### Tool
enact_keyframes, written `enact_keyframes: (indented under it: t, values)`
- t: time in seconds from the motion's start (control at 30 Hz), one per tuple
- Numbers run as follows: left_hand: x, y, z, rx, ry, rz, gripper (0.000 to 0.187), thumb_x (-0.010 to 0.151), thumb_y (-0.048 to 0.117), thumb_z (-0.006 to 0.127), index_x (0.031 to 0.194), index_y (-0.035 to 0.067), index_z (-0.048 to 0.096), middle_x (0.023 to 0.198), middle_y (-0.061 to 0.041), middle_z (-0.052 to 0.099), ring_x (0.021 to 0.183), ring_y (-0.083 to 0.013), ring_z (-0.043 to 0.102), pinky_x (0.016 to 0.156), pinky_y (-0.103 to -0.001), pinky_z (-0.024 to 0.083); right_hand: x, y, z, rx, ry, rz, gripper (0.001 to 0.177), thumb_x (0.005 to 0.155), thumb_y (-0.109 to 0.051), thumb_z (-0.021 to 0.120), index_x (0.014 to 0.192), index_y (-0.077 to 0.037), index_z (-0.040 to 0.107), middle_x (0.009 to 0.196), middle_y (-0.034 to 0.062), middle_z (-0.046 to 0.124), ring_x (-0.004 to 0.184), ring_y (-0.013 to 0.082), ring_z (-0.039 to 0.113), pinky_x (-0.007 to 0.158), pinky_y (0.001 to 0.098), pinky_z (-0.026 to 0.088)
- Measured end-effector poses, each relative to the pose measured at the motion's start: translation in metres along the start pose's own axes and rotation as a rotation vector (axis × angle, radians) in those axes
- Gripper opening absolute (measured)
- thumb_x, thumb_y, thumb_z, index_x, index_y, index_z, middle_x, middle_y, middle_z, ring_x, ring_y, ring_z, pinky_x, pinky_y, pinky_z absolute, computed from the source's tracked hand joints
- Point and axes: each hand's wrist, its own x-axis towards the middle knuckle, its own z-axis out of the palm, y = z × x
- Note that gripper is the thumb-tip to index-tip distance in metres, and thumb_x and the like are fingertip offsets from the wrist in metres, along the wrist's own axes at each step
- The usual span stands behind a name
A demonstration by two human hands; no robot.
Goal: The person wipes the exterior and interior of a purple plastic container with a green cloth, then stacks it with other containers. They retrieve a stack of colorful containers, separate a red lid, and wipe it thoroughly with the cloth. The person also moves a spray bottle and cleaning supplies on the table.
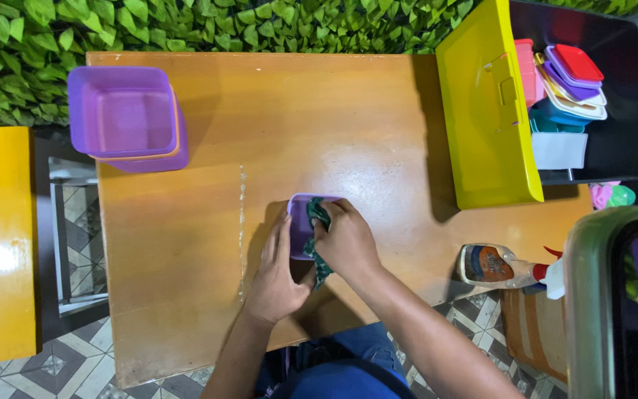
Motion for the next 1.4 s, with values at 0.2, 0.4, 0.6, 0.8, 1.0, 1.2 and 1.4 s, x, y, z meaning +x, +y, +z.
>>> enact_keyframes:
  t: [0.2,0.4,0.6,0.8,1.0,1.2,1.4]
  values:
    - [0.017,-0.001,-0.005,0.069,-0.188,-0.36,0.116,0.068,0.019,0.087,0.162,0.019,0.019,0.154,-0.018,0.038,0.136,-0.0451,0.044,0.115,-0.049,0.04,0.006,0.003,0.042,-0.007,0.019,-0.015,0.031,0.086,-0.007,0.067,0.115,0.005,0.071,0.118,0.0238,0.069,0.104,0.0409,0.069,0.092,0.043,0.055]
    - [0.014,-0.019,-0.003,0.038,-0.12,-0.189,0.108,0.076,0.008,0.08,0.163,0.015,0.016,0.165,-0.019,0.026,0.137,-0.0492,0.041,0.113,-0.052,0.04,0.007,0.009,0.035,0.017,-0.342,-0.213,0.055,0.081,-0.012,0.065,0.132,0.007,0.06,0.133,0.0279,0.059,0.123,0.0423,0.057,0.103,0.0435,0.048]
    - [0.017,-0.026,0.0,0.137,-0.186,-0.205,0.109,0.07,-0.01,0.061,0.165,0.007,0.009,0.17,-0.018,0.019,0.137,-0.0455,0.043,0.113,-0.05,0.042,-0.003,0.008,-0.008,-0.051,-0.61,-0.496,0.064,0.076,-0.02,0.074,0.132,0.006,0.059,0.139,0.027,0.056,0.13,0.0407,0.051,0.112,0.0496,0.036]
    - [0.027,-0.014,-0.01,0.136,-0.165,-0.035,0.099,0.076,0.013,0.078,0.158,0.009,0.023,0.16,-0.017,0.037,0.142,-0.0396,0.047,0.105,-0.052,0.042,-0.006,0.021,-0.02,-0.113,-0.703,-0.574,0.069,0.064,-0.005,0.068,0.132,0.003,0.062,0.14,0.0211,0.059,0.131,0.0375,0.055,0.108,0.046,0.042]
    - [0.012,-0.014,-0.007,0.201,-0.242,-0.23,0.104,0.071,0.013,0.075,0.159,0.008,0.019,0.159,-0.018,0.037,0.138,-0.0402,0.041,0.113,-0.047,0.035,-0.007,0.026,-0.006,-0.079,-0.681,-0.409,0.055,0.075,-0.014,0.073,0.128,-0.002,0.067,0.13,0.0165,0.066,0.116,0.0369,0.065,0.099,0.0414,0.052]
    - [-0.029,-0.013,0.028,0.158,0.045,-0.064,0.1,0.077,0.017,0.074,0.15,-0.012,0.013,0.146,-0.035,0.04,0.14,-0.0406,0.042,0.12,-0.06,0.02,-0.026,0.005,0.013,0.039,-0.531,-0.092,0.056,0.085,-0.025,0.073,0.132,0.003,0.061,0.134,0.0196,0.062,0.117,0.0387,0.064,0.099,0.0409,0.051]
    - [-0.019,-0.032,0.035,0.219,0.247,0.116,0.093,0.081,0.014,0.073,0.152,-0.007,0.016,0.152,-0.032,0.044,0.146,-0.0413,0.042,0.121,-0.063,0.015,-0.023,0.002,0.014,0.135,-0.576,-0.177,0.06,0.086,-0.022,0.067,0.138,0.007,0.056,0.138,0.0232,0.056,0.122,0.04,0.06,0.103,0.0414,0.047]
